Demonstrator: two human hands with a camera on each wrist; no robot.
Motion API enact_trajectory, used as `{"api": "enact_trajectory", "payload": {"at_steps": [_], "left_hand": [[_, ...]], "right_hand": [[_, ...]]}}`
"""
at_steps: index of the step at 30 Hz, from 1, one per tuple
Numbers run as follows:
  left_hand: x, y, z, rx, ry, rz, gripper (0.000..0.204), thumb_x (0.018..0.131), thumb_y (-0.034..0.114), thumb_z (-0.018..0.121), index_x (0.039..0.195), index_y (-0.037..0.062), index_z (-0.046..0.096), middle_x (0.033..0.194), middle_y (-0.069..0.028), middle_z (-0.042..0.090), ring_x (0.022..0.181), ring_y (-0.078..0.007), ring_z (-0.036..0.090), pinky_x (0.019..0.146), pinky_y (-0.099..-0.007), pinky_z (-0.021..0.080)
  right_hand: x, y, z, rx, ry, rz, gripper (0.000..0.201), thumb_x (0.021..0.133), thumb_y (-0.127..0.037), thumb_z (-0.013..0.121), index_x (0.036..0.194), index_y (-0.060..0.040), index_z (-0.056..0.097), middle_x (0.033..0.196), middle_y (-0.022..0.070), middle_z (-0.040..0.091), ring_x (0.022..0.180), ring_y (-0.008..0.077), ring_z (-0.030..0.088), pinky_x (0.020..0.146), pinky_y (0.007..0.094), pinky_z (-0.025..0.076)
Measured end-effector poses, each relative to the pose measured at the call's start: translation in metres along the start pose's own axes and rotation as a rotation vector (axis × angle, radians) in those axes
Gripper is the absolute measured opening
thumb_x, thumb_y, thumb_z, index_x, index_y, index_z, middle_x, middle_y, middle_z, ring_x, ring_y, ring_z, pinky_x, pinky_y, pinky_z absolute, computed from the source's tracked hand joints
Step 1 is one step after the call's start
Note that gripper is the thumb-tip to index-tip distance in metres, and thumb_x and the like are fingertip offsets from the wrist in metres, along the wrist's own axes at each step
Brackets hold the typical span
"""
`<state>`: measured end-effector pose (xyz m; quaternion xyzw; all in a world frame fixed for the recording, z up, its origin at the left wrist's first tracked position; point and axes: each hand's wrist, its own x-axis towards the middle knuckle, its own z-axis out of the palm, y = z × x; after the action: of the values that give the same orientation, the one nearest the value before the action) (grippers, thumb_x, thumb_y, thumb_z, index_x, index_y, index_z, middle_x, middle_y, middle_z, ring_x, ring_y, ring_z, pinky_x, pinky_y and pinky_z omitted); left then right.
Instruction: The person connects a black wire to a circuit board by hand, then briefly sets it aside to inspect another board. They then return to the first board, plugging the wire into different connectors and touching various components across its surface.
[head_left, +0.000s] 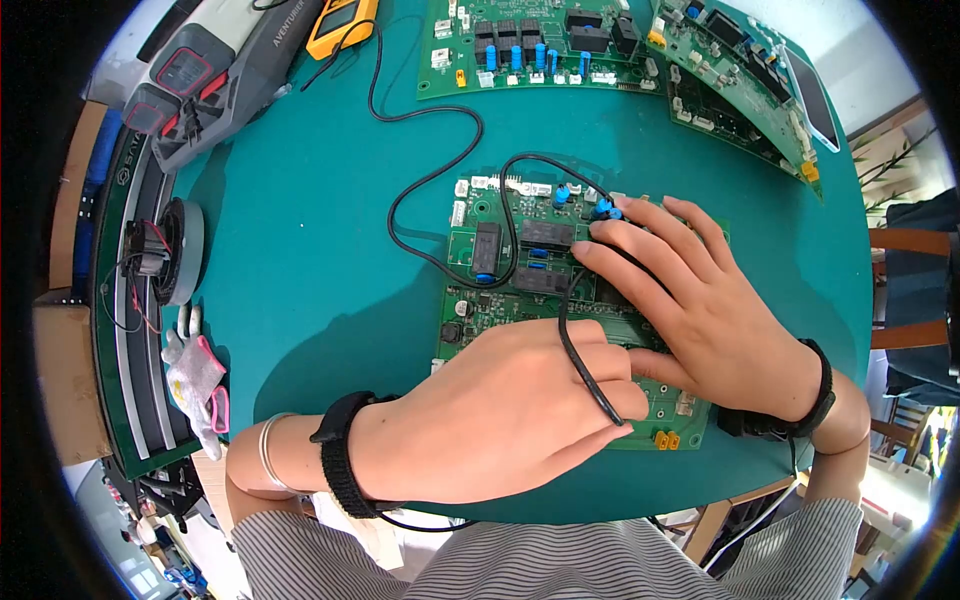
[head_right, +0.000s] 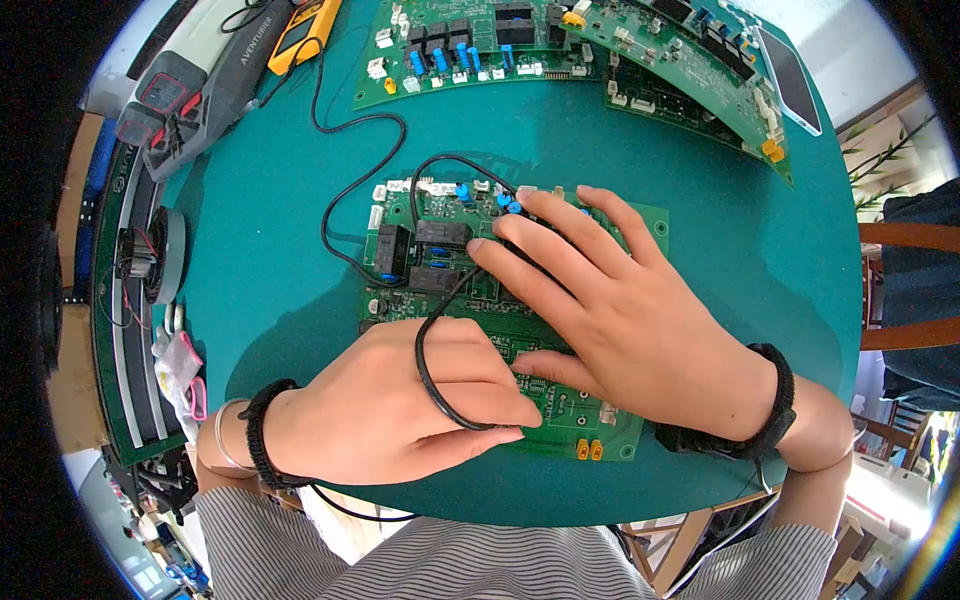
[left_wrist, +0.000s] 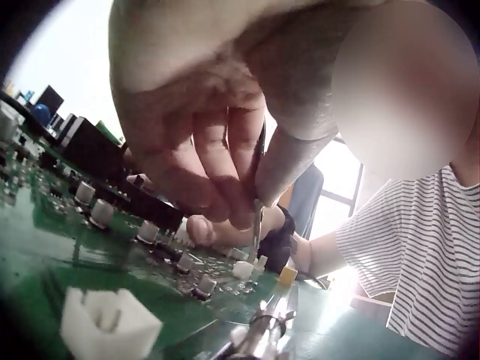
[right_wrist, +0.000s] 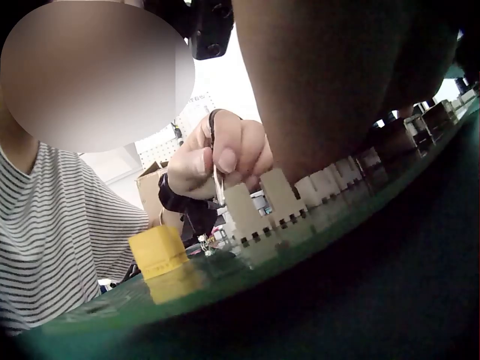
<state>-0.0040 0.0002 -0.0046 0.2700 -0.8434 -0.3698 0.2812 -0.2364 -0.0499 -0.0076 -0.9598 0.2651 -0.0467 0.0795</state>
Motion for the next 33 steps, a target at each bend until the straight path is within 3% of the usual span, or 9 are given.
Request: {"api": "enact_trajectory", "payload": {"at_steps": [5,15,18,21,26,28,33], "left_hand": [[-0.002,0.002,-0.002,0.102,-0.136,-0.023,0.023,0.082,0.012,0.077,0.104,0.0124,0.069,0.094,-0.0017,0.062,0.086,-0.0247,0.063,0.071,-0.0397,0.052],[-0.003,0.003,-0.002,0.116,-0.140,-0.023,0.025,0.082,0.012,0.077,0.105,0.0131,0.068,0.094,-0.0015,0.061,0.085,-0.0244,0.063,0.072,-0.0395,0.051],[0.000,0.006,-0.010,0.166,-0.184,-0.043,0.024,0.082,0.010,0.078,0.104,0.0132,0.070,0.092,-0.0015,0.064,0.084,-0.0253,0.064,0.070,-0.0398,0.051],[0.001,0.009,-0.023,0.045,0.009,-0.126,0.020,0.081,0.006,0.080,0.099,0.0119,0.073,0.090,-0.0054,0.070,0.080,-0.0276,0.068,0.068,-0.0404,0.052],[0.001,0.018,-0.054,0.105,-0.027,-0.203,0.019,0.079,0.004,0.081,0.094,0.0113,0.074,0.089,-0.0067,0.072,0.081,-0.0282,0.069,0.069,-0.0391,0.052],[-0.003,0.017,-0.064,0.168,-0.121,-0.242,0.021,0.077,0.003,0.082,0.095,0.0110,0.074,0.088,-0.0058,0.073,0.081,-0.0281,0.069,0.069,-0.0388,0.052],[-0.002,0.015,-0.073,0.211,-0.085,-0.350,0.018,0.077,0.001,0.081,0.093,0.0061,0.074,0.089,-0.0072,0.074,0.080,-0.0294,0.071,0.071,-0.0383,0.055]], "right_hand": [[0.000,-0.001,-0.001,0.001,-0.008,0.001,0.086,0.082,-0.044,0.073,0.153,-0.0056,0.044,0.151,0.0153,0.044,0.150,0.0370,0.034,0.124,0.0587,0.023],[0.000,0.000,-0.001,-0.001,-0.005,-0.006,0.087,0.081,-0.046,0.072,0.153,-0.0057,0.044,0.151,0.0151,0.044,0.150,0.0371,0.034,0.124,0.0590,0.023],[0.001,0.000,-0.001,0.003,-0.013,-0.003,0.084,0.086,-0.048,0.069,0.153,-0.0057,0.044,0.151,0.0155,0.044,0.150,0.0373,0.034,0.123,0.0590,0.023],[0.000,0.001,-0.001,0.017,0.003,-0.008,0.082,0.090,-0.052,0.066,0.154,-0.0050,0.043,0.151,0.0160,0.044,0.150,0.0375,0.035,0.123,0.0588,0.023],[0.000,0.001,0.000,0.024,0.013,-0.005,0.088,0.090,-0.055,0.066,0.156,-0.0039,0.039,0.150,0.0163,0.044,0.148,0.0374,0.036,0.122,0.0589,0.024],[0.000,0.001,0.001,0.029,0.017,-0.007,0.089,0.089,-0.053,0.067,0.157,-0.0041,0.038,0.150,0.0163,0.044,0.148,0.0374,0.036,0.122,0.0588,0.024],[0.000,0.000,0.000,0.037,0.020,-0.012,0.092,0.086,-0.050,0.072,0.158,-0.0043,0.037,0.150,0.0162,0.044,0.147,0.0376,0.036,0.122,0.0588,0.025]]}}
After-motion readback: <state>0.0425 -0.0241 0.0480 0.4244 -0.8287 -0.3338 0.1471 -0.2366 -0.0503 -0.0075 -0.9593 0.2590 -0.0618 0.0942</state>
